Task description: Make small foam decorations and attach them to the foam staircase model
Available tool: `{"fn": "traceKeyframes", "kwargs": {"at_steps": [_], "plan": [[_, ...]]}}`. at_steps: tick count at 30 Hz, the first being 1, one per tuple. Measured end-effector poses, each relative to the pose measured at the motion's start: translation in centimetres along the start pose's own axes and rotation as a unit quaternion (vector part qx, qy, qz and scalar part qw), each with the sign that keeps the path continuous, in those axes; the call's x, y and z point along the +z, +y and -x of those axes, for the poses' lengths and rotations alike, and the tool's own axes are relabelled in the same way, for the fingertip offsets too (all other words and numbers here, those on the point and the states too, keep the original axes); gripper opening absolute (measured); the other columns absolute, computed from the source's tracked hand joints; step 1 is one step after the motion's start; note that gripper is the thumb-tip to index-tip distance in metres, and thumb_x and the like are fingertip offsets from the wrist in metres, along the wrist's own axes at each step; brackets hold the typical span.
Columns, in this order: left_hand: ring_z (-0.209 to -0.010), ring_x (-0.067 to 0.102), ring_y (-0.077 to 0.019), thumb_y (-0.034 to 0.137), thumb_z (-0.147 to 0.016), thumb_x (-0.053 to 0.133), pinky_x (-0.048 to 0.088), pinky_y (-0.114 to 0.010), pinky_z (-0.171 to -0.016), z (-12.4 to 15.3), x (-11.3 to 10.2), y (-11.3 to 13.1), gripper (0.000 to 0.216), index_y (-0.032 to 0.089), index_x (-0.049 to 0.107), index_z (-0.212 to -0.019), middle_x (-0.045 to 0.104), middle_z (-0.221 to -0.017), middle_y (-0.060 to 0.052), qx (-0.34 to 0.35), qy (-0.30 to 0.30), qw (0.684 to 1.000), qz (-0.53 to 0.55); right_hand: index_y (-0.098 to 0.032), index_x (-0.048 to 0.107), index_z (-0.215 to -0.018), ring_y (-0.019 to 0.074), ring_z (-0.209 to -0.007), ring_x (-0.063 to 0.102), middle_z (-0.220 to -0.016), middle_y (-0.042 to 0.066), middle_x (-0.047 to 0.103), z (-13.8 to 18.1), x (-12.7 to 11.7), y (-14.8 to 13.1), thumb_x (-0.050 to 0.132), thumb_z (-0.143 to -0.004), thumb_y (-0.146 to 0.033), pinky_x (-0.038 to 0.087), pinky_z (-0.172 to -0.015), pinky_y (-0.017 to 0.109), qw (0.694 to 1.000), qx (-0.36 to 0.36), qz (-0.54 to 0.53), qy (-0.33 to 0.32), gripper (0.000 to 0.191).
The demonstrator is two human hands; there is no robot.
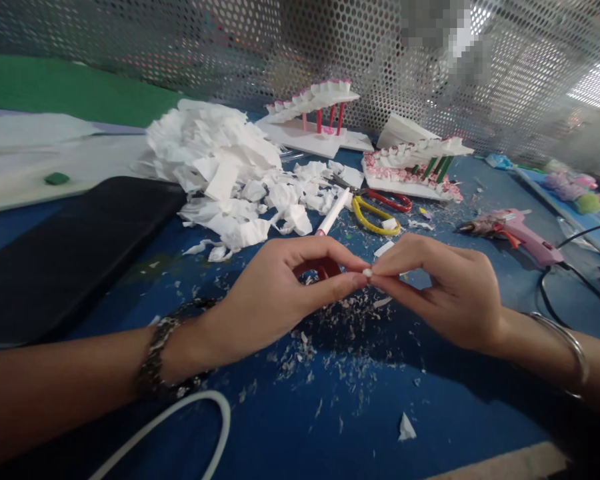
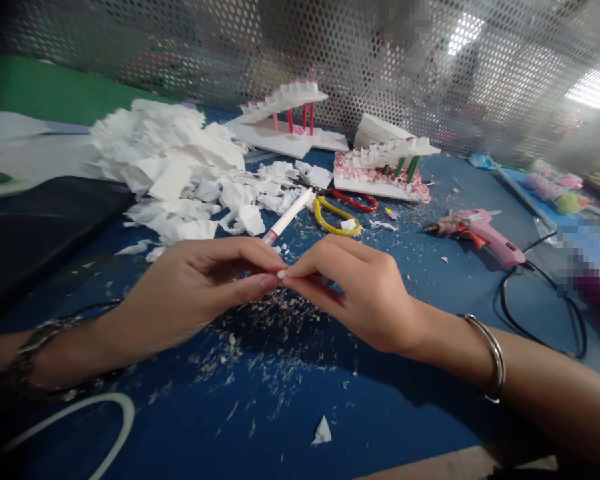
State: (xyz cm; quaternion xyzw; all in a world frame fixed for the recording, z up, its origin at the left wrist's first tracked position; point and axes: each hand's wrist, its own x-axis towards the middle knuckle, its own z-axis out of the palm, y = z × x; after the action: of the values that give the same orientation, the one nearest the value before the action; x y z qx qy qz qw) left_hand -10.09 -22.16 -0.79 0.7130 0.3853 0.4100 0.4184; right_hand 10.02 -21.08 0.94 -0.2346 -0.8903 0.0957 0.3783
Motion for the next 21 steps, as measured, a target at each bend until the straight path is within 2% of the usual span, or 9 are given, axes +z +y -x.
{"fn": "traceKeyframes", "kwargs": {"at_steps": [5,9,12,15,21], "plan": [[-0.061,0.057,-0.0082,0.032,-0.079,0.066,0.046,-0.014,-0.052,-0.1,0.0,0.1,0.013,0.022,0.073,-0.084,0.068,-0.073,0.000,-0.024,-0.021,0.999,-0.007,-0.016,0.059,-0.086,0.0079,-0.072,0.062,-0.077,0.002,0.067,0.1,0.0,0.2,0.058,-0.086,-0.012,0.051,-0.067,0.021,0.999,-0.048,-0.007,-0.020,0.004],[-0.056,0.053,-0.0067,0.031,-0.078,0.067,0.043,-0.013,-0.049,-0.2,0.0,0.2,0.012,0.020,0.071,-0.081,0.065,-0.067,0.002,-0.040,-0.039,0.998,0.015,-0.017,0.059,-0.088,0.0073,-0.072,0.061,-0.078,0.001,0.066,0.0,-0.1,0.2,0.057,-0.087,-0.013,0.051,-0.067,0.021,0.998,-0.048,-0.013,-0.031,0.005],[-0.057,0.054,-0.0074,0.031,-0.077,0.068,0.044,-0.015,-0.051,-0.2,0.0,0.1,0.012,0.019,0.069,-0.077,0.063,-0.068,0.001,-0.046,-0.034,0.998,0.030,-0.017,0.059,-0.093,0.0064,-0.072,0.059,-0.080,0.001,0.065,-0.1,-0.2,0.2,0.058,-0.085,-0.012,0.050,-0.066,0.019,0.998,-0.035,-0.029,-0.046,0.009],[-0.056,0.054,-0.0074,0.032,-0.076,0.068,0.043,-0.015,-0.050,-0.4,0.0,0.1,0.015,0.018,0.067,-0.074,0.062,-0.066,0.001,-0.058,-0.029,0.997,0.043,-0.015,0.058,-0.098,0.0061,-0.075,0.059,-0.083,0.001,0.064,-0.3,-0.5,0.2,0.058,-0.085,-0.009,0.050,-0.070,0.019,0.996,-0.053,-0.040,-0.061,0.015],[-0.054,0.053,-0.0071,0.031,-0.076,0.067,0.043,-0.014,-0.049,-0.5,0.1,0.3,0.013,0.018,0.068,-0.073,0.062,-0.062,0.001,-0.058,-0.040,0.996,0.057,-0.016,0.061,-0.099,0.0091,-0.083,0.057,-0.089,0.004,0.063,-0.3,-1.5,0.2,0.049,-0.091,-0.013,0.050,-0.075,0.024,0.985,-0.130,0.044,-0.101,0.015]]}}
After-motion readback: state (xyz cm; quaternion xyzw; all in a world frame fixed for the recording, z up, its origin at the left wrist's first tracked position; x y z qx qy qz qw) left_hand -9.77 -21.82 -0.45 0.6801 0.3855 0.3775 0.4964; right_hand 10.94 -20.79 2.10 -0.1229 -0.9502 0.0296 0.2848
